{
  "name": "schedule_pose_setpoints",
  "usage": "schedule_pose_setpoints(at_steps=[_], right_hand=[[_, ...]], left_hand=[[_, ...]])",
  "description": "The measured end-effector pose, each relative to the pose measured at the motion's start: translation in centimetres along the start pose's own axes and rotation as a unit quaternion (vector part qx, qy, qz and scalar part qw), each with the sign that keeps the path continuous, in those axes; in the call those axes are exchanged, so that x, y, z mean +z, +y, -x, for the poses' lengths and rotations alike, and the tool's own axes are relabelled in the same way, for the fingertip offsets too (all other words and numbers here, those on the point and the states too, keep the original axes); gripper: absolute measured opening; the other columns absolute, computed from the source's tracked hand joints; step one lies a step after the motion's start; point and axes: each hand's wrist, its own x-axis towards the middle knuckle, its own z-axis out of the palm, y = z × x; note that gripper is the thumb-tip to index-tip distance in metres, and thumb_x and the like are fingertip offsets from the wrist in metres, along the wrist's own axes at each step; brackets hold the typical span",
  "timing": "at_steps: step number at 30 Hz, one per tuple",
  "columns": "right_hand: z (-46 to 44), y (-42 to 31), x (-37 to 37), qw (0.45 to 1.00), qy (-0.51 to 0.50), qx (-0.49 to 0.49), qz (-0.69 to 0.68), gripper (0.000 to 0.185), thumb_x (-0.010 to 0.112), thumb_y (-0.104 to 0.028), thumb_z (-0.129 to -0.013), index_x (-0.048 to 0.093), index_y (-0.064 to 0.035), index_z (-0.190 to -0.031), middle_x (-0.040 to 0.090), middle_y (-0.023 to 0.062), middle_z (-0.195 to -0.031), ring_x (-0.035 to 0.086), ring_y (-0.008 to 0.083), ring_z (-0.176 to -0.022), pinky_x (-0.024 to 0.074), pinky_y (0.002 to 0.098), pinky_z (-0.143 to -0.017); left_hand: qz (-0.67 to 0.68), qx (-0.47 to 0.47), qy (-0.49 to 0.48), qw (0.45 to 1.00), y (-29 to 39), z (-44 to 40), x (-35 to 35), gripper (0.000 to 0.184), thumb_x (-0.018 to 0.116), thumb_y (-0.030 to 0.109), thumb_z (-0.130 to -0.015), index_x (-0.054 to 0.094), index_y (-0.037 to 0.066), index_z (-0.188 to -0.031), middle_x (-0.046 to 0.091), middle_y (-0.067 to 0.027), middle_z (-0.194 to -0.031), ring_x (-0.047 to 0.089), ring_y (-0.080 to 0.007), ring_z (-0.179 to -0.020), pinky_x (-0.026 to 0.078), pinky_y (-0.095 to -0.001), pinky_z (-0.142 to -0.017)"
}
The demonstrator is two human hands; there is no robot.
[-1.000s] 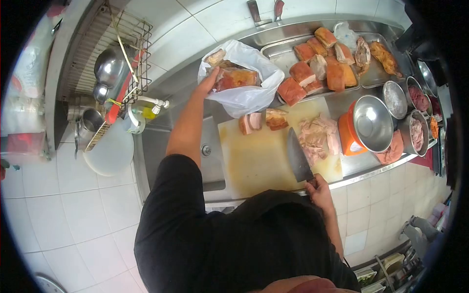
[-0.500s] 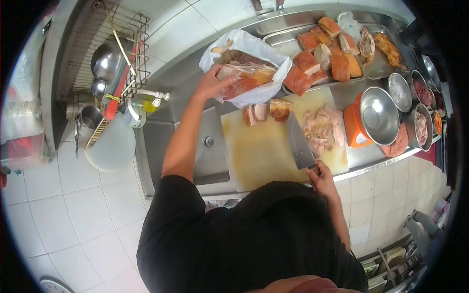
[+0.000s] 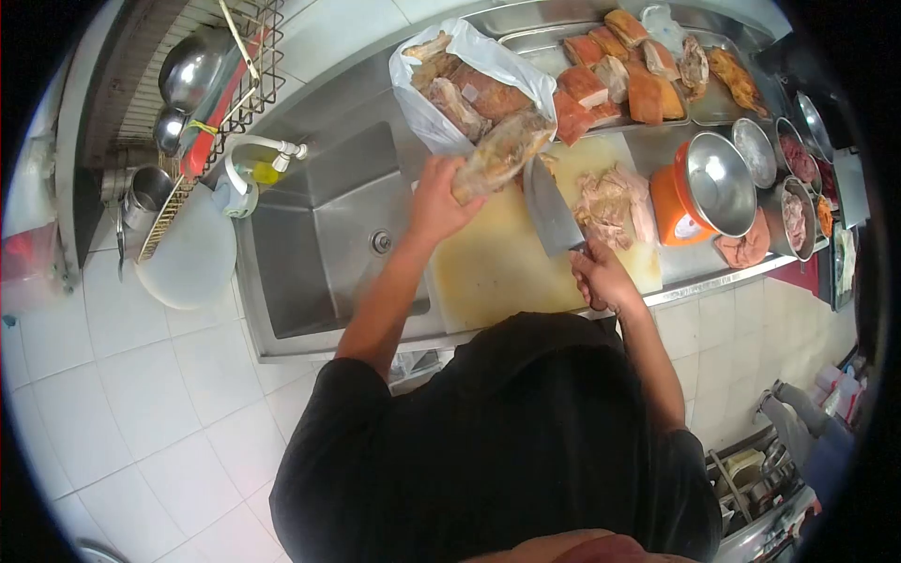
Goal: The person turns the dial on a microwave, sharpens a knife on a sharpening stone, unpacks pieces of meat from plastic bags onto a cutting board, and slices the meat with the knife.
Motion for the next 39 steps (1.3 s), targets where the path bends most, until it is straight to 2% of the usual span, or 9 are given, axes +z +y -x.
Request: schedule_pose_setpoints(at_steps=[3,9,12,18,24,30,31,34,39], right_hand=[[0.0,-0.3,0.4,1.0,-0.001,0.006,0.029,0.016,0.057,-0.014,-0.103,0.049,-0.0047,-0.114,0.05,0.0007,-0.072,0.047,0.0087,-0.048,0.0406,0.0265,-0.041],[0.8,0.3,0.7,0.992,-0.005,-0.059,0.109,0.048,0.056,-0.007,-0.102,0.039,-0.0037,-0.147,0.048,-0.0013,-0.07,0.045,0.0075,-0.046,0.0378,0.0259,-0.04],[1.4,0.6,0.9,0.989,0.004,-0.081,0.124,0.027,0.058,-0.011,-0.102,0.049,-0.0035,-0.126,0.052,0.0009,-0.073,0.045,0.0089,-0.046,0.0351,0.0278,-0.039],[3.2,3.8,1.1,0.983,0.011,-0.054,0.173,0.027,0.058,-0.009,-0.102,0.052,-0.0035,-0.128,0.058,0.0019,-0.08,0.045,0.0074,-0.046,0.034,0.0266,-0.036],[7.0,7.0,-0.3,0.981,0.011,0.002,0.191,0.02,0.061,-0.009,-0.1,0.055,-0.0041,-0.118,0.056,-0.0006,-0.072,0.045,0.0068,-0.048,0.0344,0.0259,-0.037],[11.8,10.4,-3.3,0.936,0.017,-0.041,0.35,0.014,0.067,-0.007,-0.095,0.058,-0.0021,-0.104,0.056,0.0018,-0.072,0.048,0.0075,-0.059,0.038,0.0267,-0.048],[13.8,5.3,-0.5,0.936,0.051,0.129,0.322,0.013,0.067,-0.007,-0.093,0.058,-0.0021,-0.102,0.055,0.0022,-0.073,0.047,0.0063,-0.064,0.0367,0.0249,-0.054],[16.1,6.1,-3.5,0.927,0.055,0.039,0.368,0.011,0.065,-0.007,-0.095,0.058,-0.003,-0.102,0.052,0.0,-0.071,0.044,0.0067,-0.06,0.035,0.0261,-0.051],[16.2,5.4,-3.7,0.954,0.153,0.02,0.257,0.008,0.061,-0.008,-0.099,0.056,-0.0062,-0.105,0.045,-0.0054,-0.064,0.038,0.0035,-0.045,0.0287,0.0248,-0.039]], left_hand=[[-0.029,0.027,-0.009,0.999,-0.1,3.3,2.7,0.078,0.086,0.018,-0.064,0.055,0.008,-0.134,0.054,-0.0186,-0.129,0.053,-0.0404,-0.12,0.047,-0.0464,-0.098],[-0.015,-0.027,0.008,0.999,0.2,6.3,4.8,0.088,0.084,0.015,-0.063,0.047,0.01,-0.143,0.045,-0.0202,-0.141,0.047,-0.0421,-0.129,0.042,-0.0506,-0.107],[0.062,-0.026,-0.005,0.998,-0.2,7.5,5.1,0.09,0.084,0.015,-0.063,0.047,0.011,-0.145,0.043,-0.0219,-0.143,0.044,-0.0411,-0.135,0.037,-0.0512,-0.113],[0.015,0.006,-0.027,1.0,-0.9,11.4,4.8,0.09,0.082,0.016,-0.062,0.048,0.015,-0.146,0.041,-0.0176,-0.148,0.037,-0.0416,-0.141,0.032,-0.052,-0.117],[0.004,0.043,-0.048,0.998,-0.7,15.7,2.9,0.077,0.077,0.01,-0.064,0.056,0.017,-0.138,0.044,-0.0129,-0.147,0.038,-0.0387,-0.141,0.032,-0.055,-0.116],[-0.007,0.089,-0.044,0.995,-0.4,18.7,1.0,0.057,0.073,0.003,-0.067,0.065,0.014,-0.122,0.057,-0.0117,-0.13,0.05,-0.0368,-0.129,0.036,-0.0538,-0.113],[0.012,0.081,-0.04,0.996,-0.2,19.0,0.9,0.053,0.072,0.003,-0.068,0.066,0.013,-0.119,0.058,-0.0114,-0.127,0.052,-0.0362,-0.127,0.038,-0.0531,-0.111],[0.036,0.067,-0.029,0.997,0.0,19.8,0.2,0.041,0.071,0.002,-0.071,0.067,0.012,-0.11,0.06,-0.0102,-0.118,0.055,-0.0342,-0.12,0.041,-0.051,-0.105],[-0.013,0.08,-0.01,0.997,-1.1,20.1,0.4,0.03,0.069,0.004,-0.074,0.066,0.01,-0.104,0.061,-0.0088,-0.105,0.057,-0.0329,-0.107,0.046,-0.0471,-0.092]])
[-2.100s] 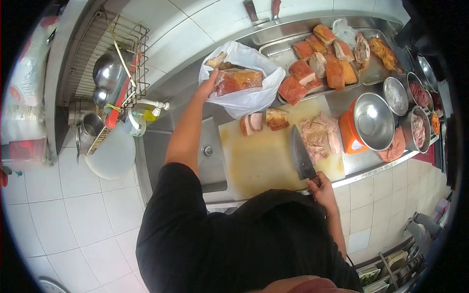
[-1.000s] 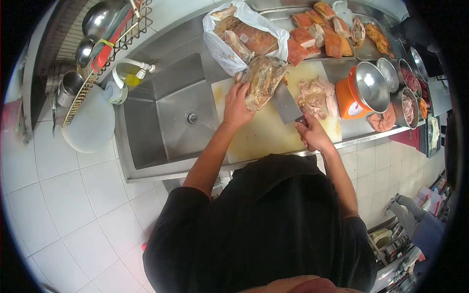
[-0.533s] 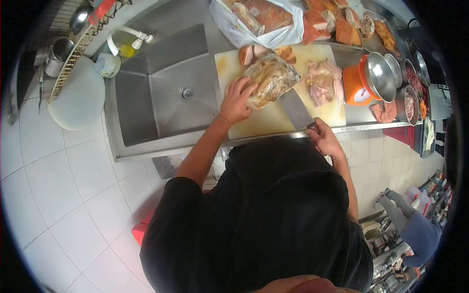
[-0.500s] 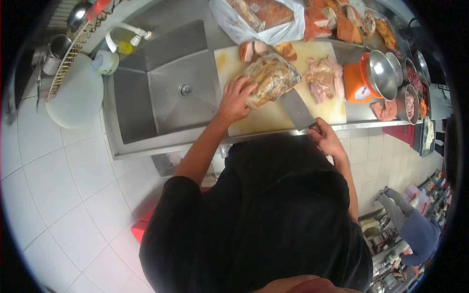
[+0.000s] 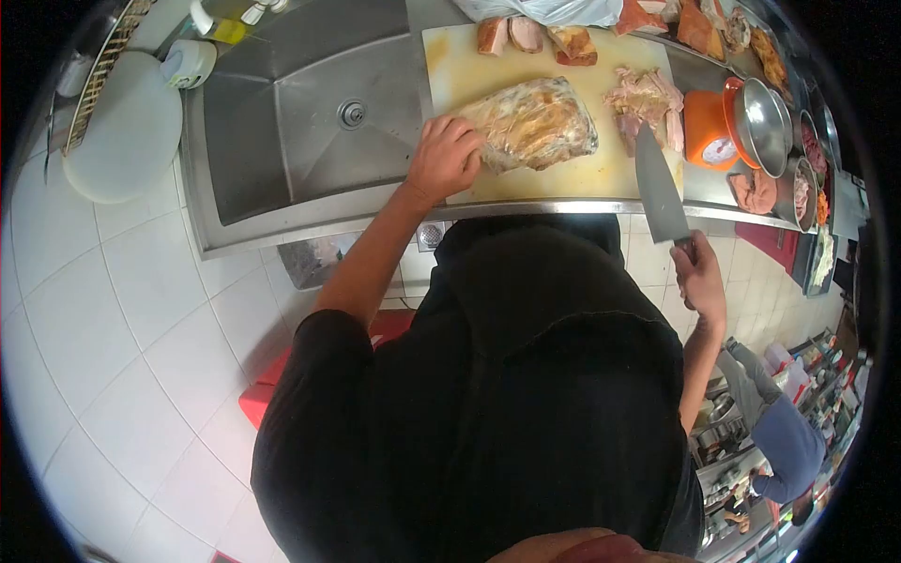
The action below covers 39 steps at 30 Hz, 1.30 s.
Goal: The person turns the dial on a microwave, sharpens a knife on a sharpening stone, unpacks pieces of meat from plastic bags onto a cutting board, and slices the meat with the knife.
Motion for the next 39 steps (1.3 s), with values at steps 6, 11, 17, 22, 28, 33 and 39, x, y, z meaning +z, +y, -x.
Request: schedule_pose_setpoints(at_steps=[6,11,17,22,28,33,39], right_hand=[[-3.0,-2.5,3.2,0.999,-0.016,-0.025,-0.027,0.01,0.062,-0.012,-0.1,0.058,-0.0058,-0.107,0.046,-0.0051,-0.064,0.038,0.0043,-0.044,0.0292,0.0248,-0.038],[-5.1,-1.8,3.8,0.998,-0.036,-0.058,0.011,0.012,0.062,-0.011,-0.1,0.057,-0.0028,-0.106,0.046,-0.0041,-0.065,0.038,0.0046,-0.046,0.0311,0.0259,-0.04],[-4.9,0.6,3.0,0.996,-0.062,-0.065,-0.01,0.014,0.061,-0.013,-0.1,0.057,-0.0033,-0.11,0.047,-0.0041,-0.065,0.039,0.0044,-0.046,0.0312,0.0258,-0.039],[-5.0,3.1,2.5,0.994,-0.084,-0.055,-0.034,0.017,0.061,-0.014,-0.101,0.057,-0.0042,-0.113,0.049,-0.0035,-0.067,0.041,0.0054,-0.046,0.0314,0.0257,-0.039],[-5.7,4.7,1.0,0.99,-0.104,-0.085,-0.034,0.021,0.062,-0.012,-0.1,0.057,-0.0015,-0.117,0.056,-0.0006,-0.075,0.043,0.0063,-0.052,0.0348,0.0269,-0.043],[-6.7,6.4,0.4,0.985,-0.106,-0.124,-0.06,0.028,0.063,-0.011,-0.099,0.057,0.0005,-0.124,0.056,0.0006,-0.077,0.044,0.0067,-0.056,0.0361,0.0271,-0.047],[-6.5,6.7,-0.1,0.987,-0.104,-0.101,-0.075,0.029,0.064,-0.012,-0.099,0.057,-0.0012,-0.125,0.054,0.001,-0.073,0.046,0.0085,-0.049,0.0368,0.0276,-0.043]], left_hand=[[0.026,-0.157,0.073,0.985,-0.2,4.0,1.8,0.031,0.074,0.009,-0.076,0.062,0.006,-0.105,0.062,-0.0098,-0.1,0.06,-0.0309,-0.1,0.049,-0.0429,-0.088],[0.261,-0.381,0.222,0.859,3.1,4.0,7.0,0.039,0.076,0.008,-0.078,0.056,0.003,-0.112,0.065,-0.0082,-0.094,0.064,-0.0192,-0.087,0.053,-0.0353,-0.077],[0.223,-0.481,0.271,0.803,4.9,2.7,9.0,0.039,0.073,0.005,-0.079,0.055,0.002,-0.113,0.065,-0.0085,-0.083,0.064,-0.0186,-0.074,0.053,-0.0327,-0.069],[0.174,-0.497,0.295,0.797,5.7,2.5,10.4,0.033,0.067,0.001,-0.08,0.055,0.001,-0.111,0.062,-0.0076,-0.079,0.062,-0.0175,-0.071,0.051,-0.0316,-0.066],[0.242,-0.501,0.308,0.772,3.4,3.2,11.7,0.025,0.06,-0.004,-0.084,0.054,0.002,-0.108,0.056,-0.0015,-0.08,0.054,-0.0115,-0.068,0.046,-0.0284,-0.061],[0.338,-0.439,0.295,0.778,5.5,4.5,9.5,0.025,0.057,-0.008,-0.088,0.058,0.004,-0.109,0.058,0.0014,-0.085,0.054,-0.0064,-0.072,0.045,-0.024,-0.064],[0.331,-0.486,0.264,0.764,6.4,7.0,8.2,0.021,0.062,-0.004,-0.089,0.066,0.003,-0.108,0.064,0.003,-0.089,0.058,-0.0054,-0.078,0.047,-0.0221,-0.069]])
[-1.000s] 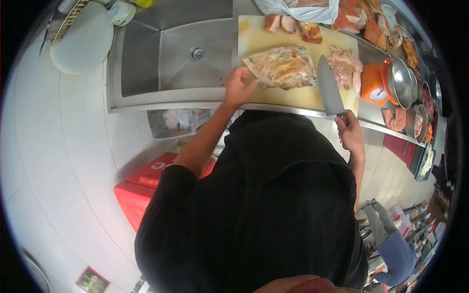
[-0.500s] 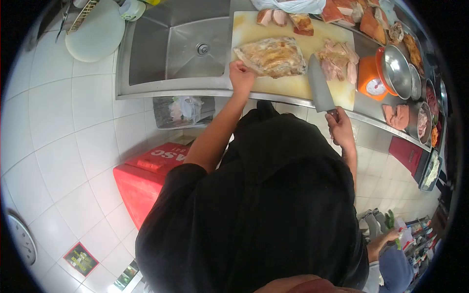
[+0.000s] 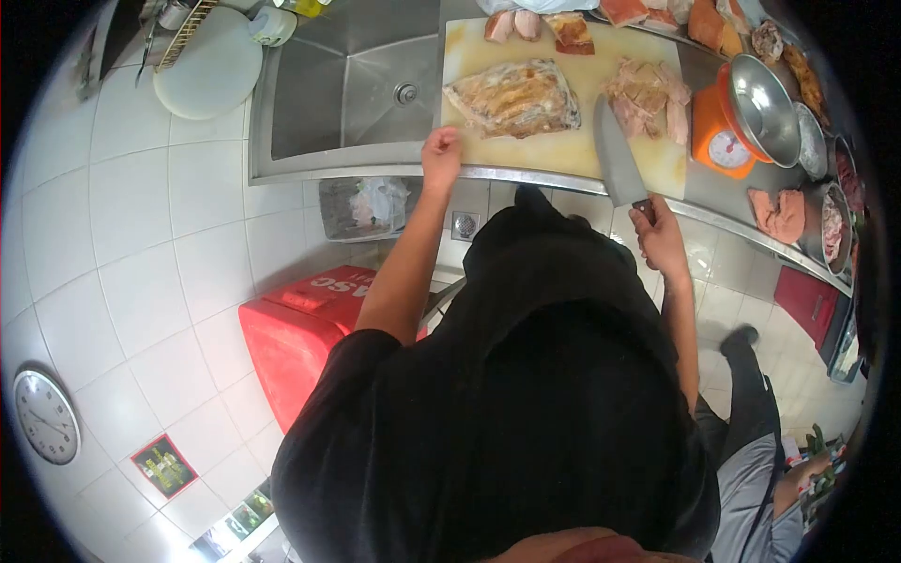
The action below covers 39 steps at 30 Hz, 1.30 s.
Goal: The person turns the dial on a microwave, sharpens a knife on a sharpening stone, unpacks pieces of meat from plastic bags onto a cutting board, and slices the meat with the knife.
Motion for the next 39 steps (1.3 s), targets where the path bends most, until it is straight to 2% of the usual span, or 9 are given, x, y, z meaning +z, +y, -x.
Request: schedule_pose_setpoints(at_steps=[4,12,15,21,28,31,34,35,39], right_hand=[[-0.2,0.5,-0.4,0.999,-0.035,0.0,-0.011,0.028,0.064,-0.013,-0.099,0.058,-0.0007,-0.123,0.057,0.0023,-0.076,0.046,0.0089,-0.049,0.037,0.0276,-0.042],[0.1,1.0,-0.9,1.0,-0.021,-0.014,-0.002,0.025,0.064,-0.014,-0.099,0.058,-0.0008,-0.119,0.055,0.0005,-0.077,0.046,0.0077,-0.054,0.0377,0.0274,-0.045],[0.1,1.6,-1.1,1.0,-0.026,-0.015,-0.004,0.024,0.064,-0.014,-0.099,0.058,-0.0008,-0.119,0.055,0.0003,-0.077,0.046,0.0077,-0.053,0.0374,0.0275,-0.045],[-0.1,1.6,-1.0,0.999,-0.034,-0.035,-0.024,0.024,0.062,-0.014,-0.1,0.057,-0.003,-0.121,0.05,-0.0024,-0.071,0.043,0.0063,-0.05,0.0344,0.0262,-0.042],[-1.8,1.9,-1.2,0.994,-0.024,-0.106,0.026,0.022,0.065,-0.014,-0.098,0.06,0.0,-0.114,0.056,0.0022,-0.074,0.05,0.0102,-0.057,0.0406,0.0297,-0.051],[-1.8,0.0,-1.7,0.998,-0.026,-0.037,0.048,0.024,0.067,-0.016,-0.096,0.059,0.0005,-0.112,0.061,0.0085,-0.077,0.057,0.0163,-0.064,0.0469,0.0336,-0.06],[-4.2,1.5,-1.4,0.987,0.013,-0.122,0.104,0.027,0.068,-0.018,-0.094,0.058,0.0013,-0.111,0.066,0.0161,-0.082,0.064,0.027,-0.074,0.051,0.0384,-0.071],[-4.4,0.6,-1.4,0.985,0.009,-0.105,0.135,0.029,0.067,-0.018,-0.093,0.056,0.0021,-0.111,0.07,0.0237,-0.092,0.068,0.0392,-0.086,0.0521,0.0441,-0.079],[-7.0,0.0,-1.6,0.961,-0.02,-0.192,0.196,0.027,0.065,-0.016,-0.094,0.054,0.002,-0.11,0.07,0.0269,-0.099,0.068,0.0448,-0.096,0.052,0.047,-0.084]], left_hand=[[-0.132,0.162,0.038,0.977,0.7,-1.2,2.1,0.014,0.063,-0.003,-0.087,0.069,0.003,-0.098,0.065,-0.0014,-0.084,0.059,-0.0093,-0.074,0.049,-0.0247,-0.068],[-0.318,0.2,-0.041,0.926,0.3,-0.8,-1.1,0.007,0.065,0.006,-0.092,0.071,0.001,-0.094,0.066,-0.003,-0.083,0.06,-0.0107,-0.073,0.05,-0.0276,-0.067],[-0.293,0.181,-0.023,0.939,0.4,-0.3,-2.3,0.011,0.065,0.011,-0.094,0.071,0.003,-0.09,0.065,-0.0017,-0.081,0.059,-0.0105,-0.069,0.048,-0.0265,-0.063],[-0.049,-0.065,0.044,0.996,2.6,-0.9,0.1,0.007,0.068,0.01,-0.091,0.068,0.002,-0.093,0.063,0.0022,-0.078,0.056,-0.0077,-0.067,0.044,-0.0257,-0.059],[-0.163,-0.126,0.024,0.978,1.5,-3.7,2.0,0.006,0.065,0.009,-0.086,0.062,0.009,-0.081,0.055,0.0011,-0.066,0.046,-0.01,-0.049,0.033,-0.0286,-0.043],[-0.2,-0.215,-0.033,0.955,3.5,-3.6,2.1,0.009,0.063,0.009,-0.086,0.06,0.01,-0.078,0.051,0.001,-0.062,0.042,-0.0107,-0.047,0.028,-0.0297,-0.041],[-0.216,-0.24,-0.055,0.945,3.7,-3.9,2.4,0.011,0.06,0.011,-0.088,0.059,0.011,-0.077,0.047,0.0013,-0.06,0.039,-0.0111,-0.045,0.024,-0.0305,-0.04],[-0.22,-0.234,-0.062,0.945,3.7,-3.8,2.4,0.012,0.06,0.013,-0.088,0.058,0.011,-0.077,0.047,0.0012,-0.059,0.038,-0.0114,-0.045,0.024,-0.0308,-0.04],[-0.17,-0.218,-0.055,0.959,6.6,-0.5,3.6,0.014,0.053,0.012,-0.091,0.058,0.011,-0.079,0.044,0.0022,-0.058,0.035,-0.011,-0.044,0.022,-0.0303,-0.04]])
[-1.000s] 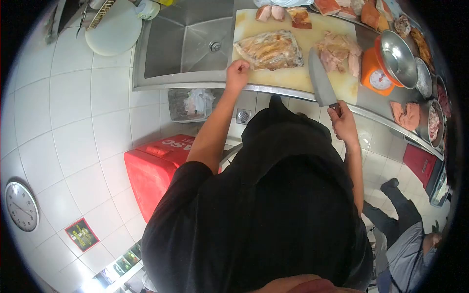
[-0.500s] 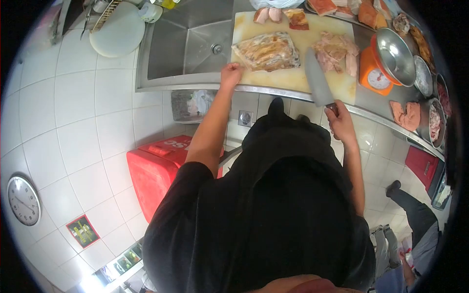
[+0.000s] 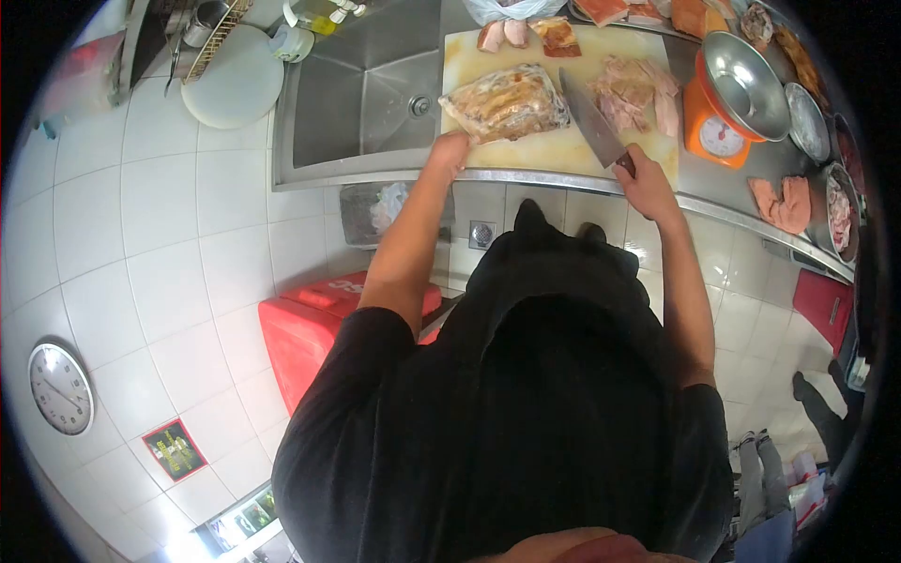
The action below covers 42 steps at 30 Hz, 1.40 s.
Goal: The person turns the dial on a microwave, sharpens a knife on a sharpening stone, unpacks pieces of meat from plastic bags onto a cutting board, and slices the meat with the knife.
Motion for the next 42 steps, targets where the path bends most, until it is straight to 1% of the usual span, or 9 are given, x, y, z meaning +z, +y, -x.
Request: schedule_pose_setpoints(at_steps=[5,8,11,14,17,23,25,32,42], right_hand=[[-0.6,-1.3,-2.5,0.998,-0.034,-0.057,0.016,0.026,0.064,-0.015,-0.094,0.054,0.0017,-0.11,0.069,0.0285,-0.099,0.066,0.0472,-0.096,0.0511,0.0481,-0.083],[-0.1,-3.1,-3.6,0.994,-0.073,-0.042,0.064,0.023,0.066,-0.012,-0.094,0.049,0.0008,-0.103,0.062,0.0192,-0.08,0.058,0.0322,-0.073,0.0475,0.0405,-0.072],[0.7,-5.0,-3.2,0.991,-0.107,-0.012,0.081,0.022,0.067,-0.011,-0.094,0.049,0.0003,-0.102,0.055,0.0146,-0.074,0.051,0.0246,-0.069,0.0449,0.038,-0.068],[0.9,-5.1,-2.2,0.996,-0.076,0.001,0.052,0.026,0.069,-0.012,-0.092,0.054,0.0008,-0.109,0.064,0.0219,-0.081,0.064,0.0301,-0.075,0.0484,0.0411,-0.07],[1.9,-7.6,-0.5,0.999,0.005,-0.025,0.037,0.025,0.07,-0.012,-0.092,0.055,0.0001,-0.109,0.061,0.0172,-0.075,0.06,0.0226,-0.07,0.0468,0.0374,-0.065],[-0.1,-10.9,1.6,0.996,-0.014,-0.049,0.07,0.019,0.068,-0.009,-0.092,0.057,-0.0025,-0.108,0.067,0.0185,-0.079,0.066,0.0366,-0.072,0.0501,0.041,-0.067],[-1.0,-12.2,2.3,0.99,0.002,-0.077,0.118,0.021,0.067,-0.012,-0.093,0.059,-0.0046,-0.111,0.071,0.0206,-0.088,0.068,0.0427,-0.083,0.0521,0.0468,-0.071],[-4.3,-13.3,2.0,0.969,-0.006,-0.133,0.208,0.028,0.067,-0.016,-0.092,0.06,-0.0072,-0.118,0.072,0.019,-0.093,0.069,0.042,-0.089,0.0531,0.0502,-0.075],[-7.8,-13.6,-2.2,0.973,-0.012,-0.127,0.194,0.026,0.068,-0.015,-0.091,0.061,-0.0042,-0.114,0.07,0.0215,-0.094,0.068,0.0401,-0.09,0.0522,0.0458,-0.078]], left_hand=[[0.116,-0.005,-0.053,0.992,-2.5,0.8,-0.6,0.018,0.046,0.006,-0.092,0.057,0.013,-0.079,0.042,0.0028,-0.059,0.032,-0.0087,-0.044,0.022,-0.029,-0.04],[0.142,-0.006,-0.052,0.988,-5.5,3.4,-1.0,0.017,0.045,0.004,-0.091,0.058,0.012,-0.083,0.044,0.0017,-0.061,0.032,-0.0087,-0.044,0.022,-0.0284,-0.039],[0.177,-0.008,-0.06,0.982,-10.3,5.3,-1.8,0.012,0.048,0.007,-0.09,0.059,0.01,-0.087,0.048,0.0,-0.065,0.036,-0.0104,-0.046,0.025,-0.0282,-0.041],[0.258,-0.01,-0.064,0.964,-12.0,5.5,-1.5,0.009,0.052,0.012,-0.089,0.06,0.009,-0.09,0.052,-0.0015,-0.068,0.041,-0.0125,-0.05,0.031,-0.0281,-0.044],[0.34,-0.025,-0.059,0.938,-12.2,6.1,-1.2,0.006,0.06,0.015,-0.085,0.058,0.009,-0.086,0.051,-0.0004,-0.064,0.045,-0.0113,-0.051,0.036,-0.027,-0.045],[0.279,-0.039,-0.097,0.955,-13.0,4.1,0.0,0.005,0.056,0.007,-0.082,0.056,0.009,-0.087,0.052,-0.0015,-0.065,0.047,-0.0125,-0.05,0.035,-0.0278,-0.042],[0.304,-0.019,-0.118,0.945,-13.9,3.1,0.3,0.006,0.053,0.004,-0.082,0.055,0.009,-0.086,0.051,-0.0017,-0.064,0.044,-0.0119,-0.047,0.032,-0.028,-0.04],[0.318,-0.028,-0.213,0.923,-10.9,2.5,-1.7,0.009,0.05,0.001,-0.08,0.049,0.008,-0.075,0.043,-0.0006,-0.061,0.034,-0.0107,-0.044,0.025,-0.0284,-0.041],[0.324,0.128,-0.293,0.89,7.3,5.6,-1.7,0.012,0.047,-0.001,-0.083,0.052,0.008,-0.077,0.043,-0.0005,-0.065,0.032,-0.0085,-0.048,0.023,-0.0248,-0.043]])
